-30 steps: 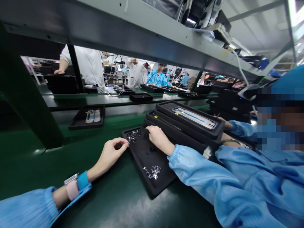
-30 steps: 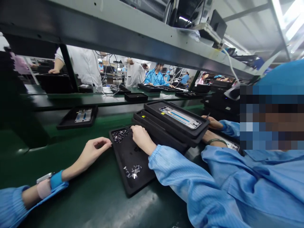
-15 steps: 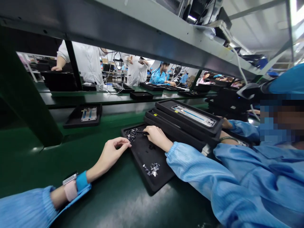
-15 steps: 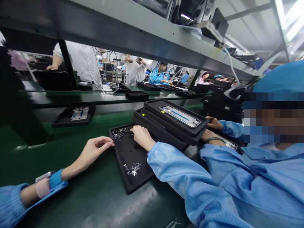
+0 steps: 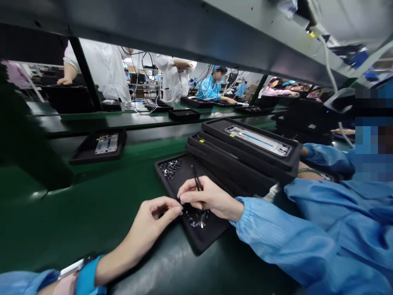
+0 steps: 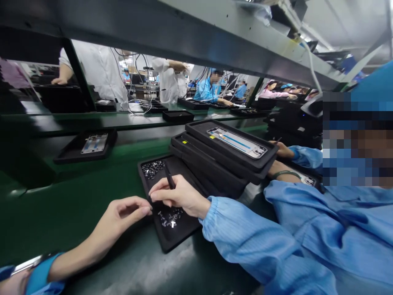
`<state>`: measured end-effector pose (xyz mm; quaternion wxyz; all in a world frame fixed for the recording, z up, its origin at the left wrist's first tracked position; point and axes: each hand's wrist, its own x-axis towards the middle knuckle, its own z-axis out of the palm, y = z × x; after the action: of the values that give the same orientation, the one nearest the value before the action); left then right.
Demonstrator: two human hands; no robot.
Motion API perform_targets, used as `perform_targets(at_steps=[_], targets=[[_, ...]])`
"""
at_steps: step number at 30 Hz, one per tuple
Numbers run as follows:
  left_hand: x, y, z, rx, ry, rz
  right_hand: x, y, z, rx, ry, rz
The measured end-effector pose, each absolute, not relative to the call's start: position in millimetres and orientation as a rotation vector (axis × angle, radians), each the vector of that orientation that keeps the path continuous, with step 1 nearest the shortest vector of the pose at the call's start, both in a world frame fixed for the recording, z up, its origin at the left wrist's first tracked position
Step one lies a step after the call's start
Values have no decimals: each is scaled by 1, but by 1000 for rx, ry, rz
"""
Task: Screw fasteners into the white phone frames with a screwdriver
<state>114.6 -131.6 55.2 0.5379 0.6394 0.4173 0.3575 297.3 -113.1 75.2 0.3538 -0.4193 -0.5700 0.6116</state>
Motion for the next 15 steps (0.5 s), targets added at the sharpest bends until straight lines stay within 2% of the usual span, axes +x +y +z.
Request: perform_targets(at_steps=[15], targets=[[113,-131,63,1499,1016,1004,284,-126,81,-1082,-1343,1657]])
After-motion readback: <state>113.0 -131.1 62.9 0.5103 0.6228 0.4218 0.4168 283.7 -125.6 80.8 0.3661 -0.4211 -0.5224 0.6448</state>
